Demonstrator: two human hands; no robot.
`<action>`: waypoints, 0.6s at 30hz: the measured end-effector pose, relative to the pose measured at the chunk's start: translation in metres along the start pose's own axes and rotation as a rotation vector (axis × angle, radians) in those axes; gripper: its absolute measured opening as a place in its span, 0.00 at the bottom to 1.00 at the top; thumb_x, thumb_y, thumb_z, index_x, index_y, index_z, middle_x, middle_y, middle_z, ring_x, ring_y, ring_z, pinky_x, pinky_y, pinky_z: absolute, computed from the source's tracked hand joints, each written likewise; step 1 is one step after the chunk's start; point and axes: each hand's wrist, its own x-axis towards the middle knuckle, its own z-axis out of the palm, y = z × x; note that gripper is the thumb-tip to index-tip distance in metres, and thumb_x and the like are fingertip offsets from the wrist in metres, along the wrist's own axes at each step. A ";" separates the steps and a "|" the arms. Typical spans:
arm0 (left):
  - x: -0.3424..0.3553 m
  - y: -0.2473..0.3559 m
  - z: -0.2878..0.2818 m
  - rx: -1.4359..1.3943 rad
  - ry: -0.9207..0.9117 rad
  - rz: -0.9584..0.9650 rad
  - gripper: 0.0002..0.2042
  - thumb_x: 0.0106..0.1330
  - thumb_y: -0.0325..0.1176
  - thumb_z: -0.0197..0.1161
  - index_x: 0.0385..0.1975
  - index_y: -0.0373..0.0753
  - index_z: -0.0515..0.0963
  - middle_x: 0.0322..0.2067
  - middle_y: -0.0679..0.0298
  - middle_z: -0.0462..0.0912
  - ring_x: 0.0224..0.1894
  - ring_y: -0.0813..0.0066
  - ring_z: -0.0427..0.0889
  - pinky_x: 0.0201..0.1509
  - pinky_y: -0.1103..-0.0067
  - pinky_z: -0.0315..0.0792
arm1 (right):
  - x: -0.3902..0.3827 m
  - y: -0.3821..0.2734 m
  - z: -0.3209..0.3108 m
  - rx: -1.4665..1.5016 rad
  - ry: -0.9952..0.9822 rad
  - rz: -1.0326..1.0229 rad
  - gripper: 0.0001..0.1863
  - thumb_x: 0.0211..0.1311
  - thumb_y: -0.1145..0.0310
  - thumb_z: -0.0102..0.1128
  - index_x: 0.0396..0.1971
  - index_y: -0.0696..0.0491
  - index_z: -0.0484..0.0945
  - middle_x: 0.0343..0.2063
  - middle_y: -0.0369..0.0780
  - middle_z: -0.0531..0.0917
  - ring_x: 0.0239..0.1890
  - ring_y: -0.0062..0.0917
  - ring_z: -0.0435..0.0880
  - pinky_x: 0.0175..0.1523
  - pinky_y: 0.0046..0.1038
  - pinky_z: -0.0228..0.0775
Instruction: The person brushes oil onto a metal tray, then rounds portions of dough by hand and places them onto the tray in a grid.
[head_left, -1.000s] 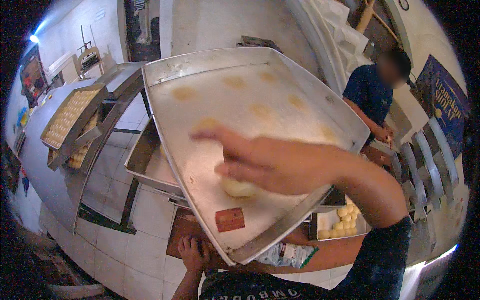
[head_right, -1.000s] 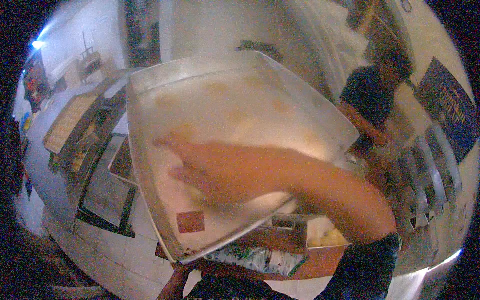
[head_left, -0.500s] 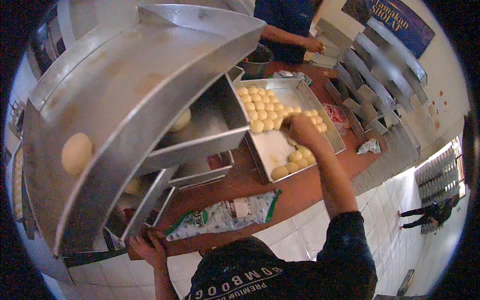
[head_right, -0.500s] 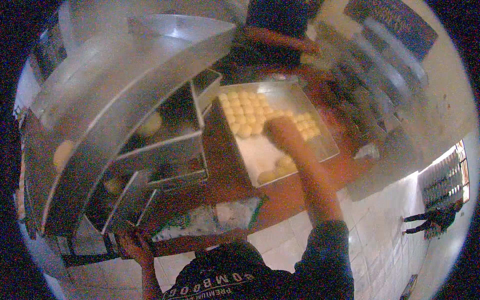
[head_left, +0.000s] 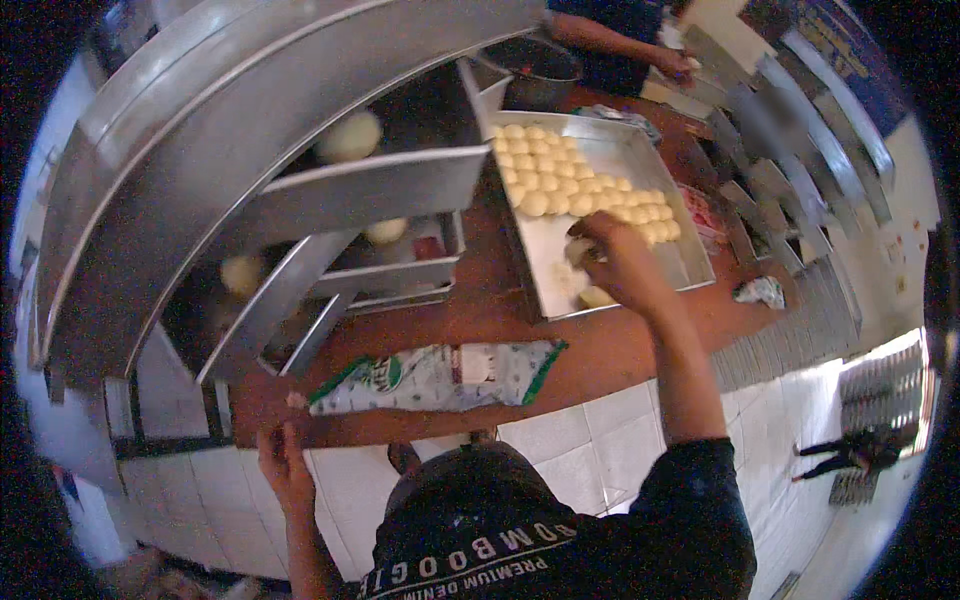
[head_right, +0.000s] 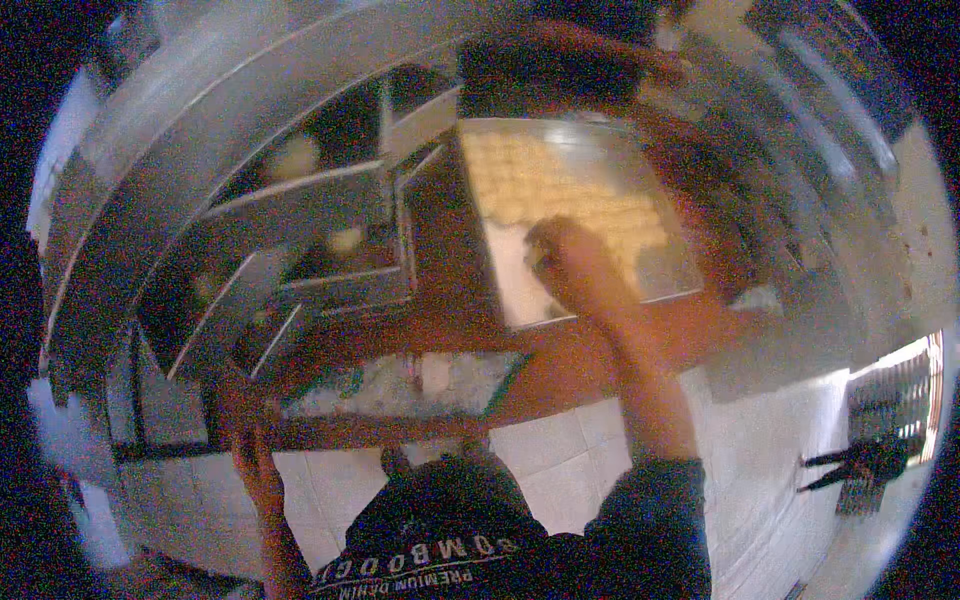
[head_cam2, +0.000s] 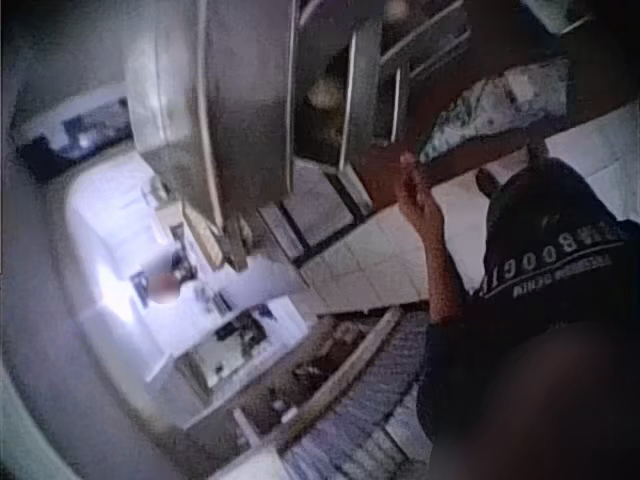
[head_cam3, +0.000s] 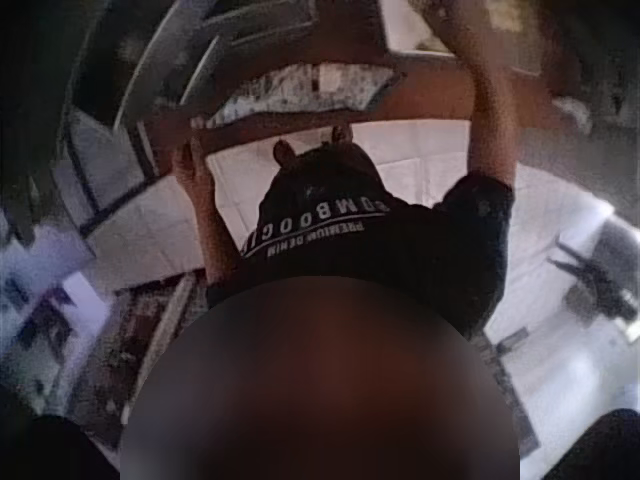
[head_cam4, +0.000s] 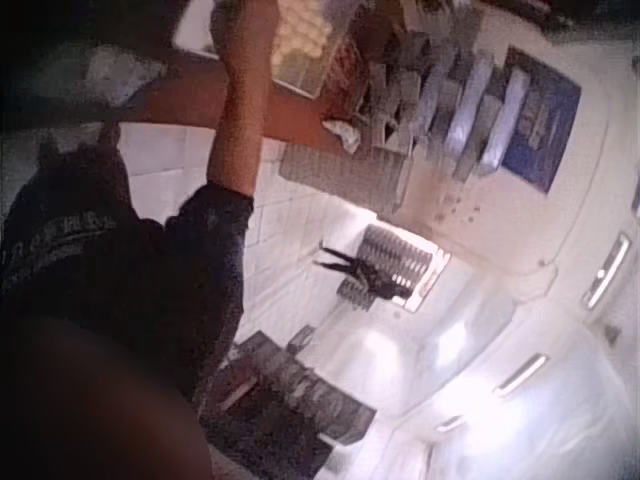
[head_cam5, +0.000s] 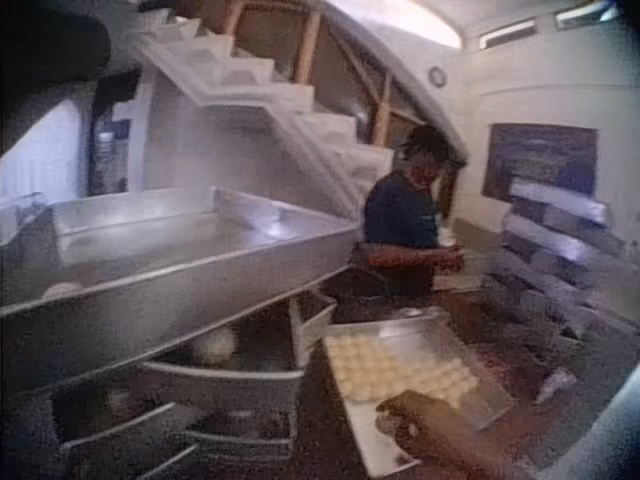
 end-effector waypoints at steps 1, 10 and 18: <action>-0.007 0.017 -0.002 -0.054 -0.072 -0.019 0.17 0.63 0.34 0.49 0.50 0.33 0.69 0.54 0.54 0.66 0.58 0.62 0.62 0.62 0.71 0.53 | 0.001 -0.039 -0.017 0.097 -0.010 0.007 0.20 0.41 0.82 0.52 0.40 0.58 0.71 0.35 0.44 0.76 0.36 0.32 0.77 0.41 0.28 0.70; -0.036 0.019 0.013 -0.359 -0.688 -0.289 0.24 0.57 0.43 0.60 0.50 0.36 0.67 0.42 0.57 0.76 0.48 0.64 0.73 0.54 0.70 0.64 | -0.030 -0.171 0.075 0.865 -0.719 -0.311 0.11 0.49 0.74 0.62 0.32 0.56 0.71 0.33 0.39 0.76 0.39 0.27 0.76 0.41 0.28 0.69; -0.041 -0.060 -0.024 -0.616 -0.087 -0.420 0.15 0.63 0.40 0.51 0.44 0.37 0.67 0.35 0.62 0.72 0.34 0.74 0.73 0.40 0.76 0.69 | -0.027 -0.174 0.131 0.469 -0.194 -0.393 0.11 0.48 0.70 0.61 0.32 0.57 0.75 0.33 0.43 0.78 0.38 0.34 0.76 0.43 0.30 0.67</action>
